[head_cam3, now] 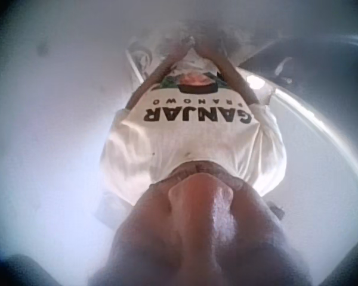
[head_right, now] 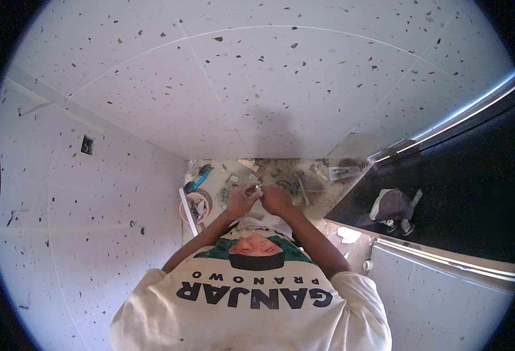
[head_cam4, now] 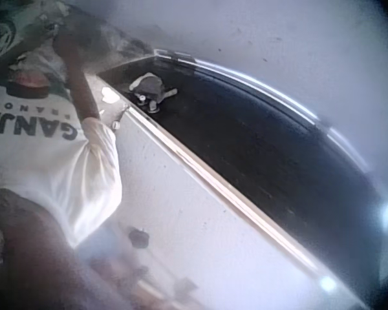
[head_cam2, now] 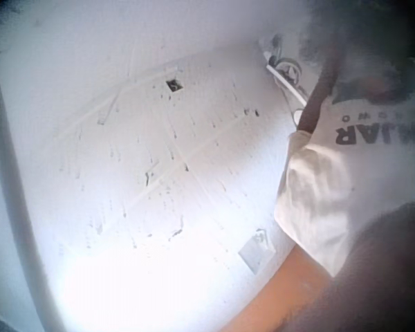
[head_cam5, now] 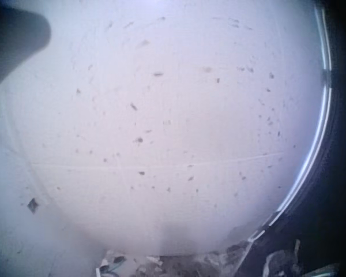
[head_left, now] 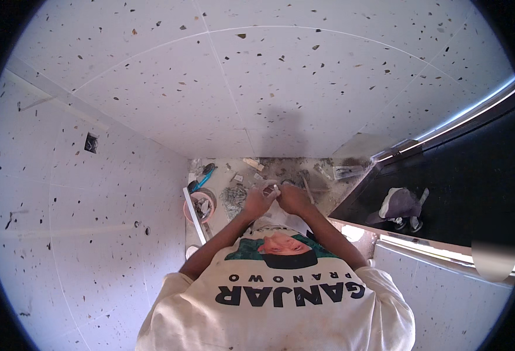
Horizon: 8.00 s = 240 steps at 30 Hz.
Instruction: The person measures and marks a large white tile with a ruler and marker, then uses a hammer and chisel to chip away at the wall and floor edges. The person also briefly pets a cat before resuming the chiseling work.
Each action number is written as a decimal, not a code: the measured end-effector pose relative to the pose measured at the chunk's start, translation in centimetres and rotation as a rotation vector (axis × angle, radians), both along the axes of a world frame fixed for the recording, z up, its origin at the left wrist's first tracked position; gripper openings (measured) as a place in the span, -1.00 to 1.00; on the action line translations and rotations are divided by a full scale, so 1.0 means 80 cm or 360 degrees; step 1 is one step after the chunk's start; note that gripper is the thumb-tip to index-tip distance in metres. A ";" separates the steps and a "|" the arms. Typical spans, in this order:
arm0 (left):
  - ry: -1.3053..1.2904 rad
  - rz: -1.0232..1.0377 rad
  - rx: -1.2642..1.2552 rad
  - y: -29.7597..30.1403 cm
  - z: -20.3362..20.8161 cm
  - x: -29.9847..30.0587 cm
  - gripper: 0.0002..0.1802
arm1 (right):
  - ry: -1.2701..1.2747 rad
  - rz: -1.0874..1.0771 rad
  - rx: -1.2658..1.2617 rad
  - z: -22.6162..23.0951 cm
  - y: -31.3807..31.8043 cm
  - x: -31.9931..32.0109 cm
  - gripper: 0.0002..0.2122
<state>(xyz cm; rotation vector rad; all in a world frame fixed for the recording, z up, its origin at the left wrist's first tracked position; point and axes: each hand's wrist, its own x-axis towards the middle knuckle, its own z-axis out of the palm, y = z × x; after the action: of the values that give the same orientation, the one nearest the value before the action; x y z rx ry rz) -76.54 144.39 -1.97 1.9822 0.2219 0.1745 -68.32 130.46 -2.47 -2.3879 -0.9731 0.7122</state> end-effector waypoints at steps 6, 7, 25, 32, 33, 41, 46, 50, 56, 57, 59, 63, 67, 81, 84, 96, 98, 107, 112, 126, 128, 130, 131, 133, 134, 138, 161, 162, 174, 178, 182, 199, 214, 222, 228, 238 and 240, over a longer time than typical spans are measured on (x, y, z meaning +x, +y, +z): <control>-0.0105 -0.0219 0.0316 0.076 0.015 -0.014 -0.74 | -0.0042 -0.0094 0.0005 0.008 0.062 -0.031 -0.74; -0.0082 -0.0252 0.0347 0.086 0.019 -0.014 -0.75 | -0.0054 -0.0113 0.0010 0.007 0.069 -0.034 -0.74; 0.0003 -0.0477 0.0274 0.108 0.043 -0.008 -0.81 | -0.0321 -0.0670 -0.0029 -0.021 0.051 -0.078 -0.72; -0.0082 -0.0658 0.0373 0.110 0.037 -0.012 -0.79 | -0.0291 -0.0835 -0.0033 -0.034 0.043 -0.103 -0.72; -0.0109 -0.0682 0.0371 0.111 0.035 -0.013 -0.79 | -0.0258 -0.0857 -0.0070 -0.035 0.043 -0.106 -0.72; 0.0154 -0.0679 0.0467 0.108 0.039 -0.029 -0.80 | -0.0230 -0.0882 0.0026 -0.019 0.023 -0.115 -0.71; 0.0100 -0.0585 0.0255 0.112 0.066 -0.035 -0.84 | -0.0573 -0.1789 0.0134 0.045 -0.086 -0.085 -0.66; 0.0182 -0.0501 0.0409 0.146 0.043 -0.035 -0.87 | -0.1916 -0.2465 0.0737 0.186 -0.223 -0.056 -0.64; -0.0011 -0.0508 0.0540 0.161 0.015 -0.034 -0.85 | -0.1895 -0.2956 0.1009 0.241 -0.378 -0.031 -0.39; 0.0056 -0.0503 0.0540 0.160 0.020 -0.036 -0.85 | -0.1920 -0.3024 0.0761 0.236 -0.383 -0.030 -0.39; 0.0101 -0.0464 0.0441 0.158 0.024 -0.036 -0.85 | -0.1951 -0.3130 0.0281 0.239 -0.375 -0.027 -0.39; -0.0014 -0.0421 0.0363 0.161 0.008 -0.037 -0.85 | -0.1833 -0.3131 0.0946 0.229 -0.382 -0.024 -0.46; 0.0124 -0.0450 0.0186 0.156 0.009 -0.031 -0.84 | -0.1980 -0.3187 0.0632 0.227 -0.370 -0.017 -0.50; 0.0152 -0.0456 0.0339 0.148 0.020 -0.019 -0.84 | -0.1966 -0.3108 0.0724 0.229 -0.345 -0.016 -0.57; 0.0064 -0.0515 0.0419 0.151 0.017 -0.023 -0.84 | -0.1971 -0.3100 0.0662 0.224 -0.348 -0.016 -0.58; 0.0108 -0.0473 0.0302 0.150 -0.011 -0.021 -0.79 | -0.1698 -0.3088 0.0668 0.194 -0.355 -0.035 -0.61; 0.0161 -0.0475 0.0211 0.147 -0.004 -0.021 -0.78 | -0.1760 -0.3147 0.0703 0.185 -0.347 -0.039 -0.61; 0.0097 -0.0447 0.0215 0.146 0.013 -0.030 -0.77 | -0.1486 -0.3017 0.0846 0.151 -0.294 -0.053 -0.61; 0.0185 -0.0495 0.0373 0.144 0.026 -0.033 -0.76 | -0.1478 -0.2853 0.0508 0.137 -0.306 -0.048 -0.60; 0.0254 -0.0453 0.0122 0.128 0.017 -0.033 -0.83 | -0.1456 -0.2846 0.0394 0.131 -0.337 -0.052 -0.65; 0.0234 -0.0440 0.0119 0.132 0.016 -0.033 -0.83 | -0.1485 -0.2828 0.0384 0.129 -0.342 -0.051 -0.65; 0.0186 -0.0408 0.0009 0.136 0.001 -0.030 -0.83 | -0.1464 -0.2864 0.0352 0.129 -0.347 -0.051 -0.65; 0.0184 -0.0414 0.0035 0.137 -0.001 -0.031 -0.82 | -0.1455 -0.2885 0.0335 0.128 -0.351 -0.051 -0.64; 0.0180 -0.0433 0.0087 0.140 -0.003 -0.032 -0.80 | -0.1479 -0.2879 0.0375 0.126 -0.355 -0.051 -0.65; 0.0190 -0.0431 0.0044 0.141 -0.003 -0.032 -0.80 | -0.1492 -0.2874 0.0383 0.128 -0.356 -0.051 -0.65; 0.0279 -0.0415 -0.0079 0.138 0.004 -0.033 -0.79 | -0.1541 -0.2873 0.0297 0.124 -0.369 -0.055 -0.63; 0.0195 -0.0386 -0.0021 0.144 0.031 -0.029 -0.79 | -0.1406 -0.3064 0.0139 0.102 -0.433 -0.053 -0.43; 0.0229 -0.0419 0.0036 0.145 0.032 -0.029 -0.80 | -0.1454 -0.3048 0.0100 0.098 -0.433 -0.056 -0.44; 0.0197 -0.0569 0.0175 0.121 0.046 -0.021 -0.73 | -0.0263 -0.1191 0.0356 0.041 -0.048 -0.098 -0.56; 0.0253 -0.0688 0.0217 0.105 0.049 -0.017 -0.73 | -0.0139 -0.0921 0.0243 0.038 0.010 -0.128 -0.56; 0.0371 -0.0732 0.0169 0.094 0.053 -0.023 -0.71 | -0.0028 -0.0850 0.0025 0.018 0.026 -0.133 -0.66; 0.0600 -0.1218 0.1251 0.240 -0.275 -0.122 -0.54 | -0.0485 -0.1758 -0.0208 0.028 -0.219 -0.109 -0.79; 0.0891 -0.1120 0.1176 0.069 -0.303 -0.099 -0.54 | -0.1001 -0.2063 -0.0093 0.013 -0.463 -0.012 -0.62; 0.0734 -0.1546 0.1318 -0.099 -0.264 -0.045 -0.59 | -0.0873 -0.2181 0.0083 0.019 -0.506 -0.008 -0.63; 0.1124 -0.1317 0.1042 -0.204 -0.243 -0.015 -0.52 | -0.0664 -0.2221 0.0113 0.025 -0.558 -0.022 -0.68; 0.0976 -0.1480 0.1076 -0.260 -0.237 0.054 -0.57 | -0.0634 -0.2476 -0.0049 0.029 -0.636 -0.026 -0.70; 0.1069 -0.1621 0.1065 -0.229 -0.325 0.048 -0.53 | -0.0744 -0.2498 -0.0227 0.004 -0.653 -0.028 -0.73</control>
<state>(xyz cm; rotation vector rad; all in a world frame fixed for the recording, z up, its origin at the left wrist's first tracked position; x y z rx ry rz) -72.73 126.09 -27.99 2.4898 -0.4999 -1.2149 -70.52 78.20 -2.15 -2.5238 0.9307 -0.3992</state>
